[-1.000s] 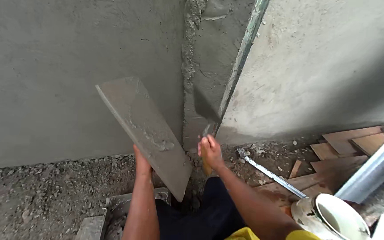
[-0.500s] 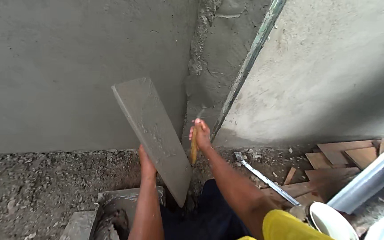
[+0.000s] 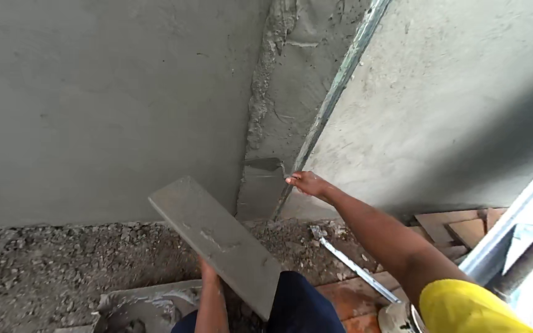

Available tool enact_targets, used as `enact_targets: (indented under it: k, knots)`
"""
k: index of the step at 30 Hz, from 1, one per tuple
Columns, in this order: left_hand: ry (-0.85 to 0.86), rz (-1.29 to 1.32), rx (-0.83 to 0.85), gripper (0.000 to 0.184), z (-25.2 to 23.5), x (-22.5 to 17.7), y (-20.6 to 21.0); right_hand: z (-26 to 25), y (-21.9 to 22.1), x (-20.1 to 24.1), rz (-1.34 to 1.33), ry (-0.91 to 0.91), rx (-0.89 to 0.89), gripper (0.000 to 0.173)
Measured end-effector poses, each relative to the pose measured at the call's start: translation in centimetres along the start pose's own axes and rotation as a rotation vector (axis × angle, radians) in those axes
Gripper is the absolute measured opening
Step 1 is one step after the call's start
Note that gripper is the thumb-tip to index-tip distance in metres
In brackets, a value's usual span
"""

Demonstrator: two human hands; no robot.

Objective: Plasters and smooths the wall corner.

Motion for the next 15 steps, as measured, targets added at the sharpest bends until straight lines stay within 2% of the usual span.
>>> enact_targets:
  k: [1, 2, 3, 4, 5, 6, 7, 9, 10, 11, 12, 13, 14, 15]
  knots:
    - [-0.028, -0.02, -0.032, 0.045, 0.8, -1.4, 0.2, -0.2, -1.3, 0.4, -0.025, 0.019, 0.002, 0.054]
    - [-0.338, -0.131, 0.008, 0.042, 1.4, -4.8, 0.4, -0.1, -2.7, 1.2, -0.05, 0.031, 0.001, 0.052]
    - [-0.516, -0.201, -0.001, 0.043, 1.1, -6.0, 0.6, 0.1, -4.2, 2.0, -0.072, 0.037, -0.007, 0.051]
    - [-0.405, -0.208, 0.048, 0.042, 0.6, -3.9, 0.0, 0.4, -5.7, 2.9, -0.091, 0.034, -0.028, 0.05]
    - [-0.033, -0.142, -0.015, 0.04, -0.6, 1.1, -0.2, 0.7, -7.4, 3.9, -0.1, 0.028, -0.059, 0.049]
    - [0.163, -0.066, -0.013, 0.042, -2.2, 4.6, -0.2, 1.0, -9.1, 4.8, -0.105, 0.015, -0.093, 0.049]
    - [0.181, -0.066, 0.012, 0.043, -2.9, 5.7, -0.1, 1.4, -11.0, 5.8, -0.108, 0.0, -0.125, 0.049]
    - [-0.08, -0.135, 0.035, 0.04, -1.4, 2.2, 0.7, 2.0, -14.9, 7.9, -0.114, -0.018, -0.167, 0.05]
    - [-0.093, -0.122, 0.021, 0.039, -0.1, 0.4, 1.1, 2.3, -16.8, 8.9, -0.118, -0.023, -0.18, 0.049]
    - [-0.018, -0.086, 0.012, 0.039, 1.0, -0.9, 1.3, 2.6, -18.5, 9.8, -0.127, -0.029, -0.193, 0.049]
    - [-0.013, -0.075, 0.009, 0.039, 2.8, -3.7, 1.6, 2.7, -20.2, 10.5, -0.142, -0.036, -0.204, 0.048]
    - [-0.21, -0.097, 0.054, 0.04, 4.9, -8.5, 1.9, 3.0, -21.7, 11.3, -0.156, -0.037, -0.214, 0.047]
    - [-0.312, -0.086, 0.035, 0.041, 6.7, -12.1, 2.4, 3.2, -23.2, 12.0, -0.172, -0.038, -0.225, 0.046]
    - [-0.329, -0.069, 0.004, 0.042, 8.0, -14.2, 2.7, 3.4, -24.5, 12.7, -0.186, -0.038, -0.239, 0.046]
Point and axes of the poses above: each hand's wrist, its own z-axis away from the middle knuckle, its own y-axis out of the palm, x = y × z, the point moved 3 cm from there along -z, towards the middle knuckle, and after that the axes turned 15 degrees about -x, right-handed, at the moved point
